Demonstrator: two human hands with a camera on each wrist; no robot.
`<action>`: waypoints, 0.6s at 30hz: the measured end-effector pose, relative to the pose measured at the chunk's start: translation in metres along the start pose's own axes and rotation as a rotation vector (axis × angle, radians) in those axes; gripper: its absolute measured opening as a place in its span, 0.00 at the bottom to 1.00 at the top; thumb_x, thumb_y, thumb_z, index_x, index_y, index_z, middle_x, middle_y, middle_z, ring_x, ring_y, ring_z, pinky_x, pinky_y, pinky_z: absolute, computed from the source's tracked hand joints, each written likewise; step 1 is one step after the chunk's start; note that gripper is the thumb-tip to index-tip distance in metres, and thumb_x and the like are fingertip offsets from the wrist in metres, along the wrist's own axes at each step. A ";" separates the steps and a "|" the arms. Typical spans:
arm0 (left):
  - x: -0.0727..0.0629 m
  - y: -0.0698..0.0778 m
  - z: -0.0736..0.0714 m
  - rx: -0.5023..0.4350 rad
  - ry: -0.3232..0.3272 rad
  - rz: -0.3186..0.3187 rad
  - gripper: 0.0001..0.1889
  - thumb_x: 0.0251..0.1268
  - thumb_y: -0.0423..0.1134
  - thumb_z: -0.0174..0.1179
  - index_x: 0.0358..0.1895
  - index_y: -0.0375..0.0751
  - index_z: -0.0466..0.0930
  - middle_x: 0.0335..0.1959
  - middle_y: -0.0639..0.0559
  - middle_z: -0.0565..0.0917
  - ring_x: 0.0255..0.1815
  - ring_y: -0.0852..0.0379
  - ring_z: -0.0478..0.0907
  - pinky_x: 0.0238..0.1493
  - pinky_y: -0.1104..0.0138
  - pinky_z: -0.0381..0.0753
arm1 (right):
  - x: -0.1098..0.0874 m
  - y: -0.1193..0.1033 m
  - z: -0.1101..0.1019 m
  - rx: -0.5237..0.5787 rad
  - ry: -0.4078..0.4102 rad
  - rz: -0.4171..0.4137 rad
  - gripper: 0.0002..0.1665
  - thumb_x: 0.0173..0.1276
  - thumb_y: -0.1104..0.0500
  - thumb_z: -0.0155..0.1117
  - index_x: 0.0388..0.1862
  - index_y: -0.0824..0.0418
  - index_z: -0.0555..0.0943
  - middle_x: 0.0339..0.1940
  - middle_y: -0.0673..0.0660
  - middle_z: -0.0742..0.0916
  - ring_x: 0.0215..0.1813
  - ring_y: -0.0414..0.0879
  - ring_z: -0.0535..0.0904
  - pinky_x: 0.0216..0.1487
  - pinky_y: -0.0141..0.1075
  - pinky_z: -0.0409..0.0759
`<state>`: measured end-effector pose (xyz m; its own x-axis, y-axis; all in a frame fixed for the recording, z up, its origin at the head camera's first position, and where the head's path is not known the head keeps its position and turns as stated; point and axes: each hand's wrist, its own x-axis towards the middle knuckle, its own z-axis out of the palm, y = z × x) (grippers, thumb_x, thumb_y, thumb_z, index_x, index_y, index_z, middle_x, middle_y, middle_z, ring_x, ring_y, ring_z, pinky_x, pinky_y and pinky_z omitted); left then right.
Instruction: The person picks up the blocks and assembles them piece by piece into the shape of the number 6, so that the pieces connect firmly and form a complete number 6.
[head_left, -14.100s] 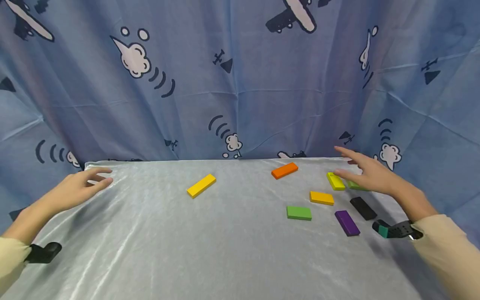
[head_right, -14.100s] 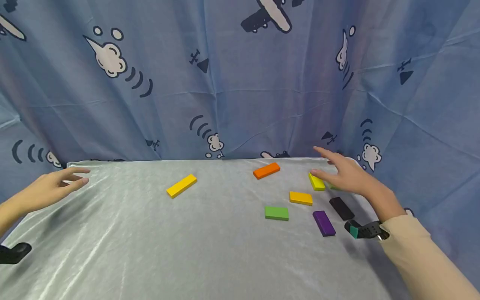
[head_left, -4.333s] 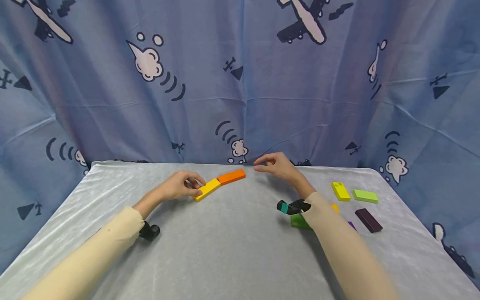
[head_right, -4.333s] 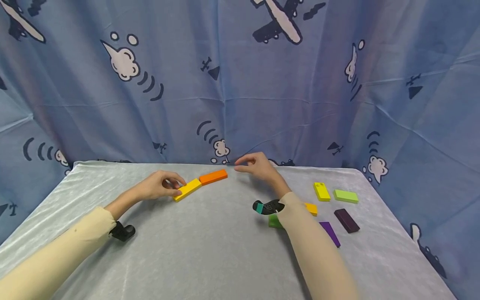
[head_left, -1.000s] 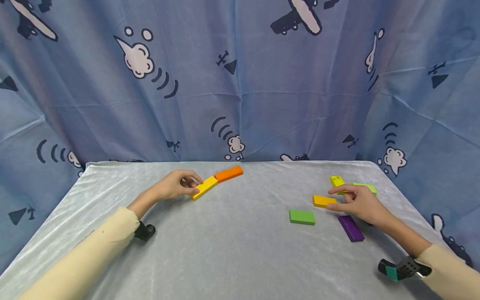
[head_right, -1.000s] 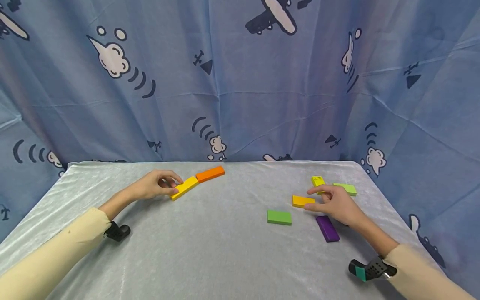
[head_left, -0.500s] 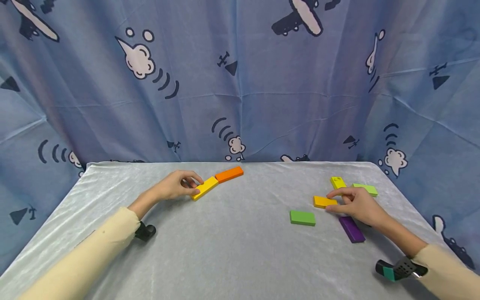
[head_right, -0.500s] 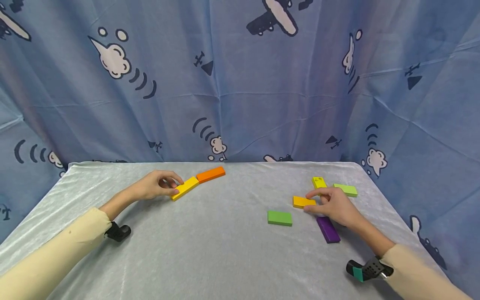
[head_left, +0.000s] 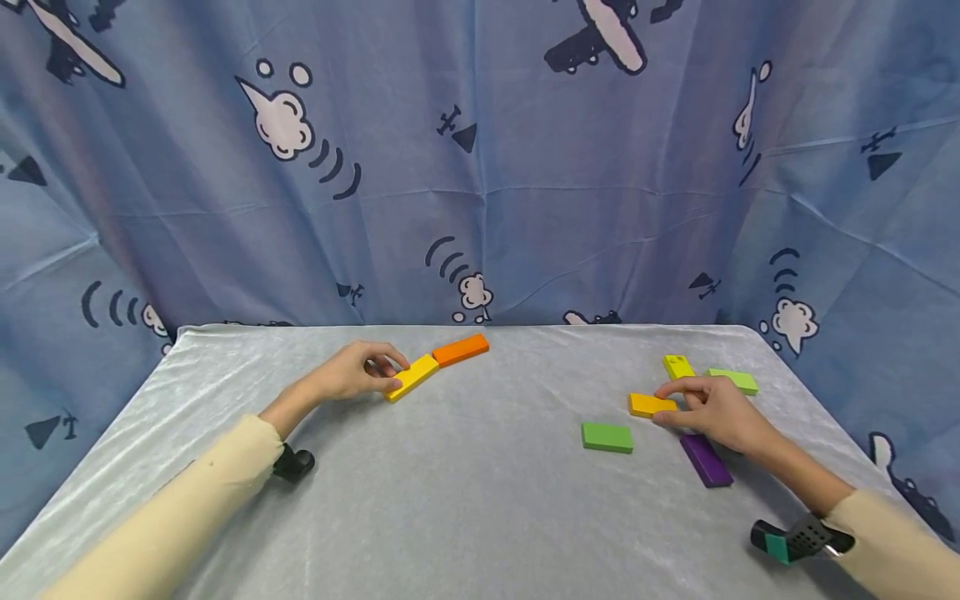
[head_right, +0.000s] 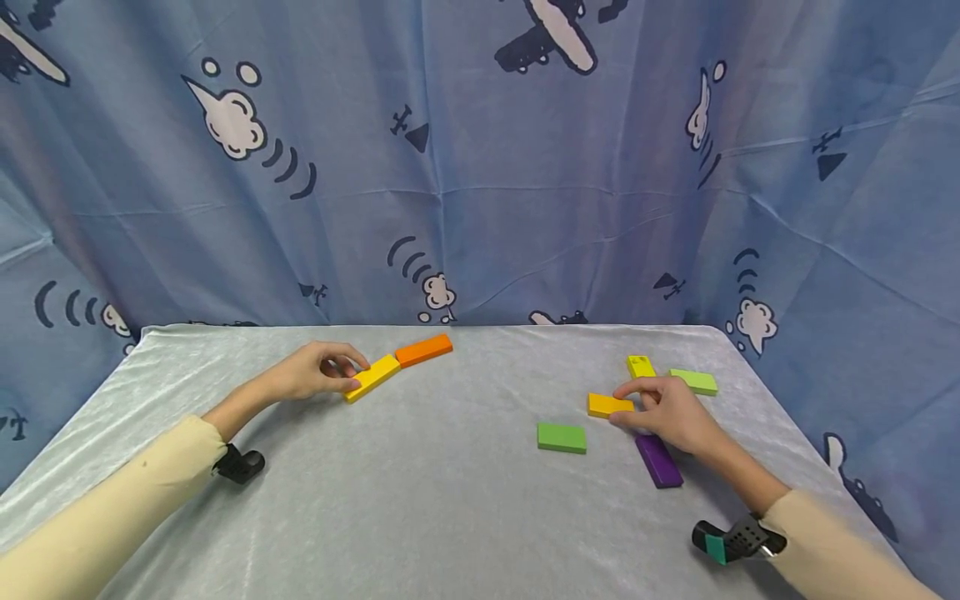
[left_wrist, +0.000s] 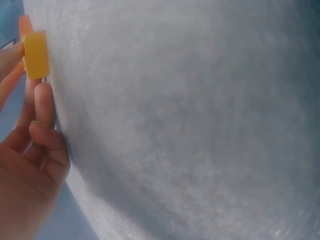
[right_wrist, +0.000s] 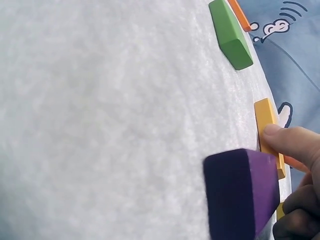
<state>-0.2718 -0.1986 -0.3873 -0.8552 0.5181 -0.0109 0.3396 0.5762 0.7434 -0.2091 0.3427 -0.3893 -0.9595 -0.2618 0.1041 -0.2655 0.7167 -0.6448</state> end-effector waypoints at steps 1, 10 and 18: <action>0.000 0.000 0.000 0.001 0.000 0.000 0.13 0.66 0.32 0.69 0.53 0.38 0.85 0.40 0.48 0.85 0.39 0.52 0.82 0.42 0.61 0.82 | 0.000 0.000 0.000 0.000 0.000 0.002 0.21 0.60 0.57 0.80 0.47 0.68 0.86 0.16 0.47 0.63 0.18 0.39 0.58 0.21 0.37 0.61; 0.000 0.002 0.001 -0.009 0.002 -0.017 0.14 0.66 0.32 0.69 0.53 0.41 0.86 0.40 0.50 0.85 0.40 0.52 0.82 0.43 0.60 0.82 | 0.001 -0.004 -0.007 0.053 -0.007 0.049 0.24 0.61 0.55 0.80 0.50 0.68 0.85 0.16 0.47 0.63 0.17 0.39 0.57 0.18 0.36 0.60; -0.002 0.002 0.000 -0.017 -0.004 -0.015 0.14 0.66 0.33 0.69 0.54 0.41 0.86 0.41 0.50 0.85 0.41 0.52 0.82 0.42 0.60 0.82 | 0.004 -0.007 -0.005 0.079 -0.005 0.059 0.24 0.61 0.55 0.80 0.51 0.67 0.86 0.16 0.48 0.63 0.18 0.41 0.59 0.21 0.37 0.62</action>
<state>-0.2693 -0.1986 -0.3859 -0.8586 0.5121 -0.0245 0.3201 0.5728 0.7546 -0.2118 0.3397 -0.3805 -0.9727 -0.2239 0.0604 -0.2000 0.6776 -0.7077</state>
